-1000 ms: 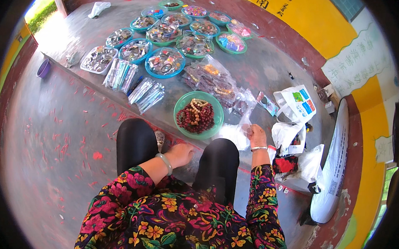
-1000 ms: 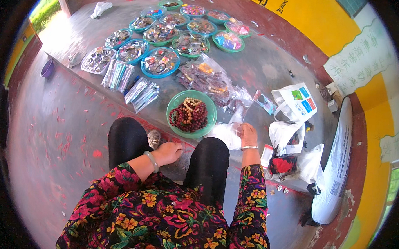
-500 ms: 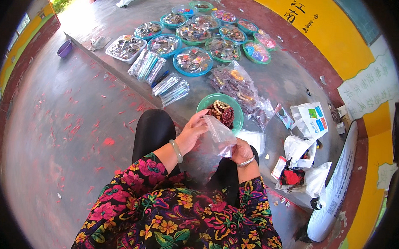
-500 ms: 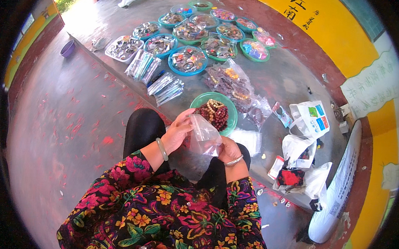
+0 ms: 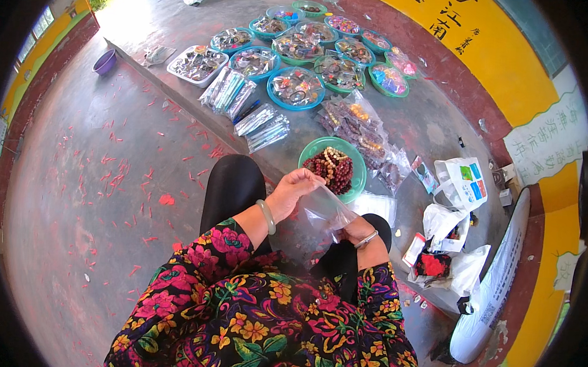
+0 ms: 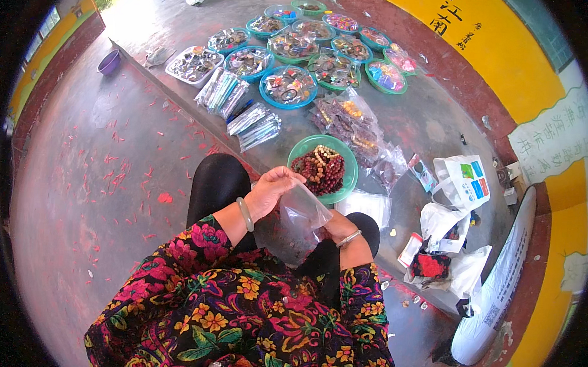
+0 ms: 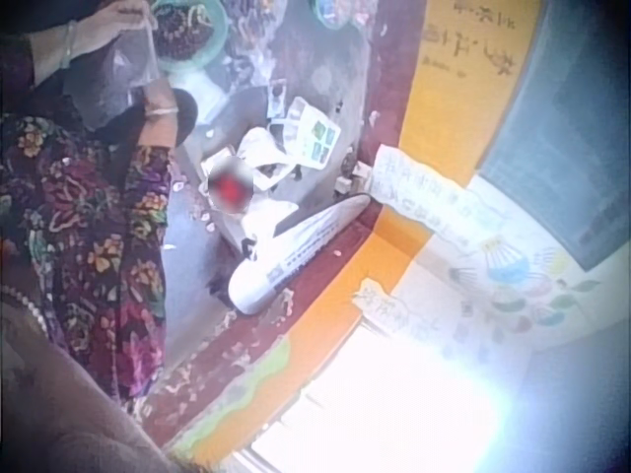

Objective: The person sits on the floor and repeatedly picks up beaded bracelets from a green bowl, places them into small clear plastic bags, and sets the filled bags aside. The person handles the beads and bags by hand throughout the clip.

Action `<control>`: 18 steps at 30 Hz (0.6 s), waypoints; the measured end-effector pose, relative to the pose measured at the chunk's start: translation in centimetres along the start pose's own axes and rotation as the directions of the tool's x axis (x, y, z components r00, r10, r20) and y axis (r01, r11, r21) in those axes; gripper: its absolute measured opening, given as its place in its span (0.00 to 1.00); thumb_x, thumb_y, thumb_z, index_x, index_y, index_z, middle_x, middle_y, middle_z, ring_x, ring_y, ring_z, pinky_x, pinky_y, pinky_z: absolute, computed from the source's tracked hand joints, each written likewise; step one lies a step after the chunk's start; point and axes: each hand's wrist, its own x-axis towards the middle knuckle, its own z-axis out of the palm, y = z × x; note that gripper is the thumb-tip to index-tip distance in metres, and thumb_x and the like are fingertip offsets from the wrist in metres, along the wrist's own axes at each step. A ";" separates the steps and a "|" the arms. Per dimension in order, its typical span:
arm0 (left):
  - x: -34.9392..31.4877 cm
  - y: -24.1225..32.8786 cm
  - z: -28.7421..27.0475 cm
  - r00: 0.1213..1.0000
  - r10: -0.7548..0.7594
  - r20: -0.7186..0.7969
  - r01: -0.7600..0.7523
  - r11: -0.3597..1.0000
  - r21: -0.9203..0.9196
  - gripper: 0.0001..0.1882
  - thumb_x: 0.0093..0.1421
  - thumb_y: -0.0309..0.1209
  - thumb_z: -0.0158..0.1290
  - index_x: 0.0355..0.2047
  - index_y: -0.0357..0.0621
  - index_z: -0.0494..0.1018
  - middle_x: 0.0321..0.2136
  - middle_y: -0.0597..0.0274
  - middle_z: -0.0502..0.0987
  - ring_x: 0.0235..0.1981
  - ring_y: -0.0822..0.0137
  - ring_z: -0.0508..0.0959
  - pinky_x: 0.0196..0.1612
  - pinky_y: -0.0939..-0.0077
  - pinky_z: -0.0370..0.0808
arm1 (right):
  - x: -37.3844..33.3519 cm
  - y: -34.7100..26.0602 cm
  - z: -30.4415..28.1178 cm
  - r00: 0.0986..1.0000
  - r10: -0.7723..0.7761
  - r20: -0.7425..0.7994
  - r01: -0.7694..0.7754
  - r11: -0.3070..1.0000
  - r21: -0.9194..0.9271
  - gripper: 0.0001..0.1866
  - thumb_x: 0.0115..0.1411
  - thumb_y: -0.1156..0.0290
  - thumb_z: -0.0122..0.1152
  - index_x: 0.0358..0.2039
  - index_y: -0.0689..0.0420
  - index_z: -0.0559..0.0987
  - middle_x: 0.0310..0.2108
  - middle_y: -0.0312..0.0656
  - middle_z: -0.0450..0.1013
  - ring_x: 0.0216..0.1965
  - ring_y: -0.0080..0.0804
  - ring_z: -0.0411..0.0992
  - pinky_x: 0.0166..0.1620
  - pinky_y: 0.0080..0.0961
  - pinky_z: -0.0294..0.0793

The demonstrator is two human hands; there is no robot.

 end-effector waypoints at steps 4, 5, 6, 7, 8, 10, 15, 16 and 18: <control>0.1 0.3 0.1 1.000 0.029 -0.008 -0.028 0.996 0.082 0.01 0.55 0.24 0.49 0.28 0.42 0.69 0.27 0.69 0.72 0.30 0.78 0.70 0.37 0.83 0.66 | 3.0 2.3 -3.4 0.911 -0.312 -0.269 0.310 0.949 -0.051 0.14 0.56 0.60 0.49 0.35 0.57 0.75 0.28 0.37 0.72 0.32 0.24 0.70 0.31 0.18 0.67; 0.1 0.3 0.2 0.999 0.027 -0.029 -0.023 0.992 0.122 0.01 0.55 0.24 0.49 0.28 0.42 0.69 0.27 0.68 0.72 0.30 0.78 0.70 0.37 0.83 0.66 | 3.5 2.5 -4.4 0.842 -0.417 -0.343 0.412 0.907 -0.089 0.15 0.57 0.59 0.49 0.36 0.57 0.74 0.30 0.37 0.72 0.34 0.24 0.70 0.34 0.19 0.68; 0.0 0.0 -0.6 0.998 0.045 -0.054 -0.032 0.972 0.231 0.01 0.55 0.24 0.49 0.28 0.41 0.68 0.26 0.68 0.72 0.30 0.78 0.70 0.36 0.83 0.66 | 1.7 0.0 -1.5 0.823 -0.359 -0.439 0.429 0.901 0.066 0.18 0.56 0.57 0.51 0.37 0.59 0.74 0.36 0.36 0.71 0.40 0.23 0.67 0.40 0.20 0.65; 0.3 -0.5 -0.8 0.997 0.058 -0.052 -0.038 0.942 0.334 0.02 0.55 0.24 0.49 0.29 0.41 0.68 0.26 0.68 0.72 0.29 0.78 0.70 0.36 0.83 0.66 | 1.0 -0.6 -1.5 0.802 -0.406 -0.438 0.484 0.871 0.079 0.19 0.55 0.56 0.53 0.37 0.60 0.74 0.37 0.36 0.71 0.40 0.22 0.67 0.40 0.20 0.65; 0.5 -0.8 -0.9 0.996 0.071 -0.050 -0.043 0.900 0.434 0.02 0.55 0.24 0.49 0.29 0.41 0.68 0.26 0.68 0.72 0.29 0.79 0.69 0.35 0.84 0.66 | 0.7 -0.8 -1.6 0.780 -0.450 -0.436 0.536 0.839 0.094 0.20 0.55 0.56 0.54 0.38 0.60 0.74 0.37 0.35 0.71 0.39 0.22 0.67 0.41 0.19 0.64; 0.3 -0.5 -0.3 0.997 0.049 -0.059 -0.010 0.850 0.527 0.02 0.54 0.24 0.50 0.28 0.40 0.68 0.25 0.69 0.71 0.28 0.79 0.70 0.33 0.84 0.67 | 0.4 -1.0 -1.4 0.786 -0.523 -0.331 0.530 0.844 -0.074 0.18 0.53 0.59 0.57 0.38 0.60 0.75 0.37 0.35 0.72 0.38 0.21 0.67 0.40 0.19 0.64; 0.2 -1.5 -0.4 0.987 0.132 -0.090 -0.022 0.672 0.740 0.06 0.51 0.28 0.52 0.27 0.40 0.68 0.23 0.61 0.74 0.26 0.71 0.73 0.31 0.77 0.70 | -0.1 -0.7 0.2 0.849 -0.501 -0.171 0.351 0.775 -0.526 0.12 0.48 0.70 0.61 0.34 0.58 0.77 0.30 0.34 0.73 0.32 0.21 0.69 0.36 0.18 0.67; 0.1 -1.3 0.0 0.988 0.125 -0.093 -0.009 0.638 0.770 0.06 0.51 0.28 0.52 0.27 0.40 0.68 0.23 0.59 0.74 0.26 0.69 0.74 0.31 0.76 0.70 | 0.1 -0.4 0.1 0.840 -0.515 -0.172 0.330 0.736 -0.591 0.10 0.48 0.71 0.61 0.33 0.58 0.77 0.29 0.35 0.73 0.31 0.21 0.69 0.34 0.18 0.67; 0.0 -1.4 0.1 0.987 0.137 -0.078 -0.019 0.595 0.804 0.07 0.50 0.29 0.52 0.27 0.40 0.68 0.23 0.57 0.74 0.26 0.65 0.75 0.31 0.73 0.70 | 0.6 0.7 0.0 0.824 -0.542 -0.164 0.283 0.646 -0.709 0.08 0.48 0.72 0.59 0.30 0.60 0.78 0.28 0.37 0.73 0.29 0.20 0.70 0.32 0.18 0.68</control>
